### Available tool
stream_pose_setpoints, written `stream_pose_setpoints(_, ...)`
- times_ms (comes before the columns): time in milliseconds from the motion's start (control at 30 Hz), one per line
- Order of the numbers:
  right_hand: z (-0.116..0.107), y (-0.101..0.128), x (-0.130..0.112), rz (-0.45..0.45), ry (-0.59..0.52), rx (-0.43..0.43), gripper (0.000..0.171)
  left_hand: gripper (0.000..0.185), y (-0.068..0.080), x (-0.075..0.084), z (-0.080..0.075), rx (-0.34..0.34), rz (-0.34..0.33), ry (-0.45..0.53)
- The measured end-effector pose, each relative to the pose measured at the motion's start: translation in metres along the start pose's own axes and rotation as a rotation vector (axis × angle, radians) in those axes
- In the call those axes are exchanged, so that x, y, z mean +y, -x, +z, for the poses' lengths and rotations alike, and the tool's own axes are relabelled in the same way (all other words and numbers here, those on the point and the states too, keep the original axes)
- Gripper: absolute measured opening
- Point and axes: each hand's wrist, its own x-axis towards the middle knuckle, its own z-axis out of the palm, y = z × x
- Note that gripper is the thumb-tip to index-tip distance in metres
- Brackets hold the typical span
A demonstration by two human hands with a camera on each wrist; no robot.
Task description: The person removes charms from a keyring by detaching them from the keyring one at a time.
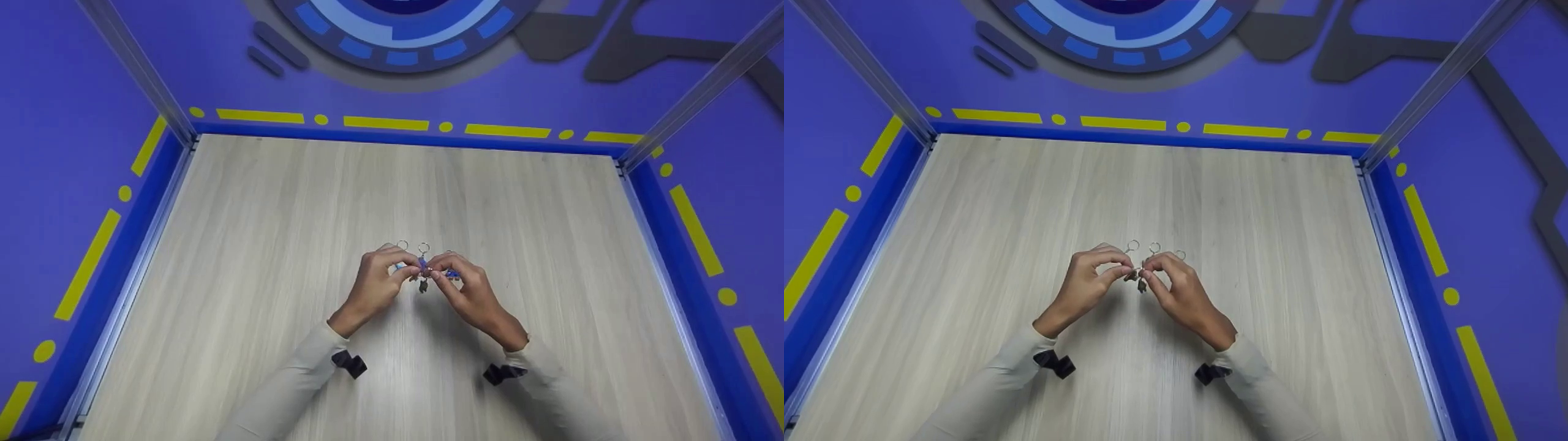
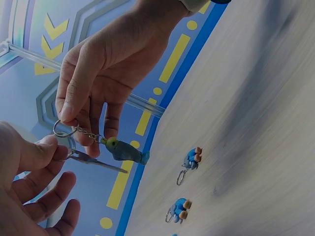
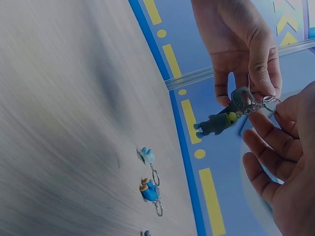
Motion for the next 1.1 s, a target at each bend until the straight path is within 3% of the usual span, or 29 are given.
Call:
stream_pose_setpoints(333, -0.0005, 0.0032, -0.0033, 0.084, -0.003, 0.051, 0.017, 0.007, 0.0013, -0.0018, 0.0058, 0.109, -0.024, 0.123)
stream_pose_setpoints(700, -0.0051, 0.0028, -0.0029, 0.063, -0.038, 0.08, 0.019, 0.005, 0.0009, -0.0011, 0.0027, -0.012, -0.073, 0.098)
stream_pose_setpoints(867, -0.0066, 0.0016, -0.0039, 0.045, 0.01, 0.085, 0.018, 0.007, -0.0002, 0.0002, 0.0018, -0.039, -0.067, 0.052)
stream_pose_setpoints(1100, -0.0072, -0.0018, -0.0052, -0.06, 0.096, 0.069, 0.026, 0.006, -0.0031, 0.0025, 0.0008, -0.058, -0.031, 0.024)
